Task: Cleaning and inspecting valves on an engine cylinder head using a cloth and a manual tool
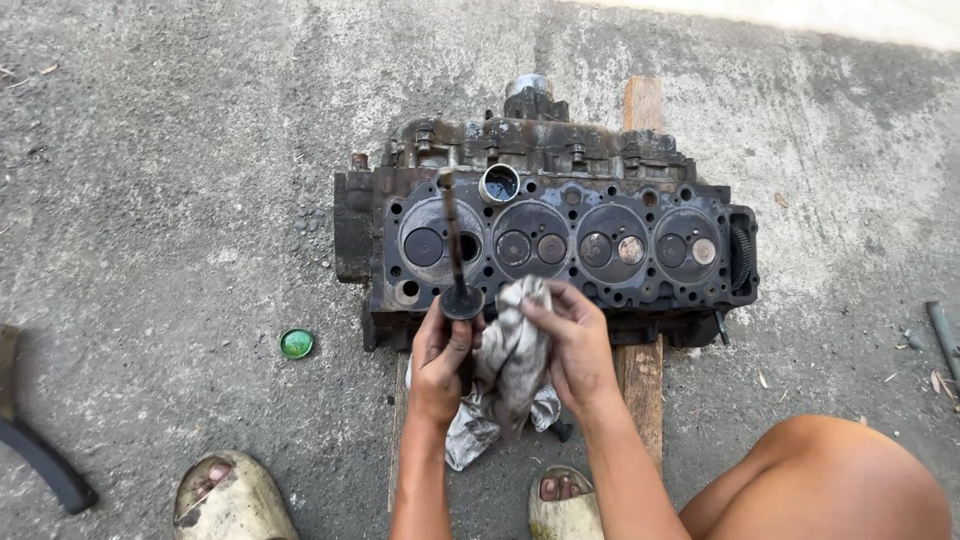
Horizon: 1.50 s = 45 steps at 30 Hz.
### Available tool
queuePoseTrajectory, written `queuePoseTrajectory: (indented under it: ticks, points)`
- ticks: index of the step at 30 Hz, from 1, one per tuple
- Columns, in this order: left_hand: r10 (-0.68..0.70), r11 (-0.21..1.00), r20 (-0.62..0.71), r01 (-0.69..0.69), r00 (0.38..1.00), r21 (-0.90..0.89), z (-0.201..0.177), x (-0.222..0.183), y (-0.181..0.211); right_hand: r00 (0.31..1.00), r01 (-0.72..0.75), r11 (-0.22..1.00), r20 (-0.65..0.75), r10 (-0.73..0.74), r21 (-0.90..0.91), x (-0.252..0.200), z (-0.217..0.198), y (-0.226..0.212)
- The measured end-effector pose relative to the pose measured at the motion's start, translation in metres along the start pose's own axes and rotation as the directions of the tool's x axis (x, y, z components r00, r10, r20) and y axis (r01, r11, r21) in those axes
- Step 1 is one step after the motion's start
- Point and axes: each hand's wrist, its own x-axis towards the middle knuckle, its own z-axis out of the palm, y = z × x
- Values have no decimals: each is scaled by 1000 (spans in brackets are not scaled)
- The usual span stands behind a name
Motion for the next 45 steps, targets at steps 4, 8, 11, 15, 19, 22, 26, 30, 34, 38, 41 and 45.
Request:
queuePoseTrajectory:
  ticks: [4, 8, 11, 15, 19, 22, 26, 30, 34, 38, 41, 45]
  points:
    - [16, 999, -1, -16, 1000, -29, -9, 1, 5, 994, 78, 627, 110, 12, -775, -4, -39, 33]
    - [-18, 998, -6, 18, 1000, -54, -22, -10, 7, 986, 42, 467, 112, 123, -883, 10, -36, 55]
    - [-65, 992, -14, 63, 998, -106, -24, -13, 8, 990, 108, 503, 47, -132, -858, 48, -14, 30]
    - [-40, 999, -35, 39, 999, -32, -24, -16, 15, 923, 287, 435, 125, -363, -853, 107, 18, 1]
    - [-55, 997, -64, 50, 996, -66, -28, -19, 12, 824, 457, 178, 339, -454, -871, 155, 26, -3]
    - [-71, 997, -96, 71, 993, -9, -30, -17, 12, 785, 502, -8, 460, -414, -865, 182, 25, -8]
    - [-90, 996, -107, 92, 990, 13, -37, -17, 6, 752, 584, -180, 611, -247, -792, 208, 22, -10]
    - [-109, 993, -128, 114, 986, 34, -38, -17, 6, 754, 622, -192, 647, -115, -759, 211, 27, -22]
    - [-136, 989, -138, 142, 981, 35, -37, -18, 6, 748, 638, -179, 658, -85, -749, 221, 24, -24]
    - [-115, 983, -134, 132, 984, 126, -35, -17, 11, 708, 681, -204, 704, -62, -703, 231, 23, -26]
    - [-124, 983, -133, 140, 983, 122, -36, -18, 7, 694, 701, -219, 720, -8, -679, 232, 28, -34]
    - [-108, 982, -116, 124, 987, 144, -34, -17, 10, 698, 707, -249, 709, 95, -662, 235, 36, -44]
